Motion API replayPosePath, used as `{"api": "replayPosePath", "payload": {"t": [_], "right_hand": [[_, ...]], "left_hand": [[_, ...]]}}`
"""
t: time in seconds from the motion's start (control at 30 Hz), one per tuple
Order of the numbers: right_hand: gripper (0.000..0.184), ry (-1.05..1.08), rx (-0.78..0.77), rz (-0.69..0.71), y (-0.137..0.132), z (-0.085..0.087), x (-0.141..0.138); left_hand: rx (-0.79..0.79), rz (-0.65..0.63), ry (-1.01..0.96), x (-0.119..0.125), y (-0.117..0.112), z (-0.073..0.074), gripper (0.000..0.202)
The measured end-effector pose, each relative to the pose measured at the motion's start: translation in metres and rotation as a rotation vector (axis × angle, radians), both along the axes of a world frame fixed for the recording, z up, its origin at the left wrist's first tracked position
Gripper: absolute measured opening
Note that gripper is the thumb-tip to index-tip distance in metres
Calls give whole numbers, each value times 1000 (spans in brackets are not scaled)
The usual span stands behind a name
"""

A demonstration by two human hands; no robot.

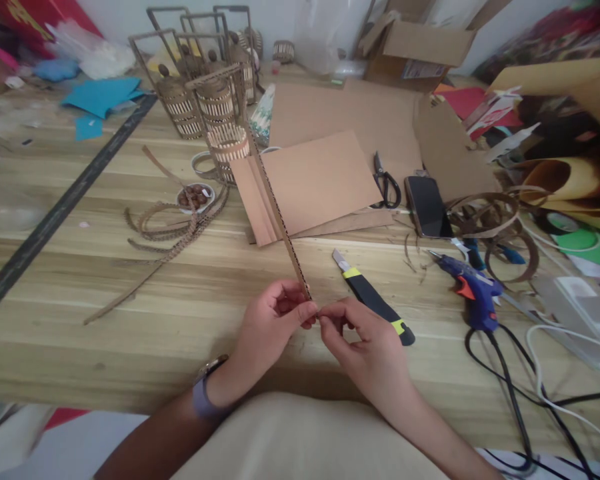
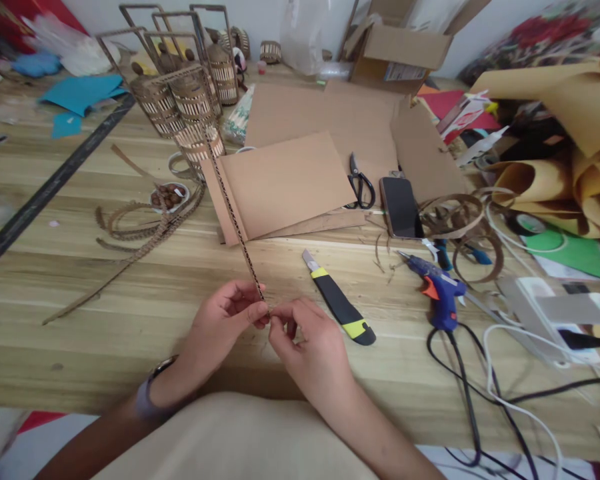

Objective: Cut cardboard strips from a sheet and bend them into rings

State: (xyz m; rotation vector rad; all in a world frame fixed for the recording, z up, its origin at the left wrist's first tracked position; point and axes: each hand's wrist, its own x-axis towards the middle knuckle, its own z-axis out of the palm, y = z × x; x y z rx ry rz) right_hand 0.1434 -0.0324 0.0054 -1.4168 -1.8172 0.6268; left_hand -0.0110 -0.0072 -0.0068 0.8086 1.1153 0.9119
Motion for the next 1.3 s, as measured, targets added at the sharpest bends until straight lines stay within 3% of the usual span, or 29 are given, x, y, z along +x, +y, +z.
{"api": "replayPosePath", "payload": {"t": [0.43, 0.63, 0.73, 1.1, 1.3], "right_hand": [[17, 36, -106, 11, 2, -2, 2], [15, -6, -114, -6, -1, -4, 2], [14, -32, -89, -43, -1, -8, 2], [14, -80, -90, 18, 1, -13, 4], [14, -61, -113, 61, -1, -11, 2]], "left_hand": [[-1, -5, 32, 0, -2, 1, 30], [-60, -17, -59, 1, -1, -8, 46], [-90, -4, -85, 1, -1, -11, 38], [-104, -195, 19, -2, -2, -5, 25], [10, -265, 122, -6, -5, -1, 13]]}}
